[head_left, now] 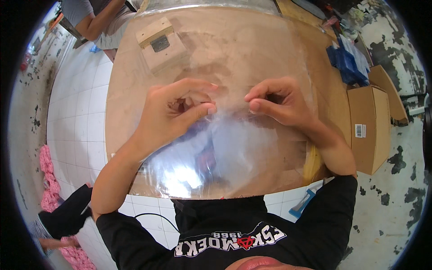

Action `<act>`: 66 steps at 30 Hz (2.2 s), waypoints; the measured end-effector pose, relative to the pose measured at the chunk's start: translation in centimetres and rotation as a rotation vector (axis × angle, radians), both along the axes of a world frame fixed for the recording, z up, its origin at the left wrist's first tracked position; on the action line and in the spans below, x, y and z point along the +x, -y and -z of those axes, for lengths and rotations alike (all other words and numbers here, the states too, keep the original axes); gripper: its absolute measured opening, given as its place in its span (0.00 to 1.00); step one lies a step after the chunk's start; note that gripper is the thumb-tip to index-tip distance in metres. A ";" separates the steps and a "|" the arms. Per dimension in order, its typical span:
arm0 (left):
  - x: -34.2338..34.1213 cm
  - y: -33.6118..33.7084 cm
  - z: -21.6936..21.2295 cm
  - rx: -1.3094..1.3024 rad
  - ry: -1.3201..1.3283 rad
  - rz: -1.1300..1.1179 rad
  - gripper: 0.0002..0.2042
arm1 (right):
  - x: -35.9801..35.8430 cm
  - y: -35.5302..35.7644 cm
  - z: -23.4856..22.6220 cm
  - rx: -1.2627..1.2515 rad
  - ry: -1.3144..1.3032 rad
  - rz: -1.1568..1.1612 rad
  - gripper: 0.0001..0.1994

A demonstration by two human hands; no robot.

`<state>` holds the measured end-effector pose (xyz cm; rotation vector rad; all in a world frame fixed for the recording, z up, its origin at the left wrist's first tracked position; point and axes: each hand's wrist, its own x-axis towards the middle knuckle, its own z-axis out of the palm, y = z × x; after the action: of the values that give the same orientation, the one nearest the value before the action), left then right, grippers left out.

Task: The person holds up and handles several thin, clear plastic sheets over a light brown surface, turning them over and aligning them one at a time.

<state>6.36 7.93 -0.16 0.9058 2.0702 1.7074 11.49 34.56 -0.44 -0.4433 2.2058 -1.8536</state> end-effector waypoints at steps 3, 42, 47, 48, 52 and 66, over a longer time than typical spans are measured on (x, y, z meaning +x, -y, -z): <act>0.0 -0.4 0.0 0.043 0.067 -0.049 0.13 | -0.1 0.2 0.7 -0.072 0.010 0.172 0.08; -1.3 -0.4 0.8 0.311 0.316 -0.286 0.15 | -0.8 -0.1 1.3 -0.206 -0.085 0.380 0.09; -1.5 0.0 0.7 0.369 0.278 -0.363 0.11 | -1.1 -0.5 1.2 -0.261 -0.056 0.461 0.10; -1.7 0.0 0.7 0.402 0.253 -0.380 0.10 | -1.2 -0.5 1.3 -0.286 -0.048 0.486 0.10; -2.0 0.3 0.5 0.454 0.265 -0.433 0.06 | -1.8 -1.3 1.7 -0.380 -0.074 0.504 0.09; -1.2 0.5 -0.4 0.210 0.386 -0.283 0.18 | -1.9 -1.7 2.0 -0.479 -0.080 0.540 0.09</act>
<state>5.17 7.40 0.21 0.3024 1.8481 2.0802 9.60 36.30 -2.43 0.0210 2.0496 -2.7049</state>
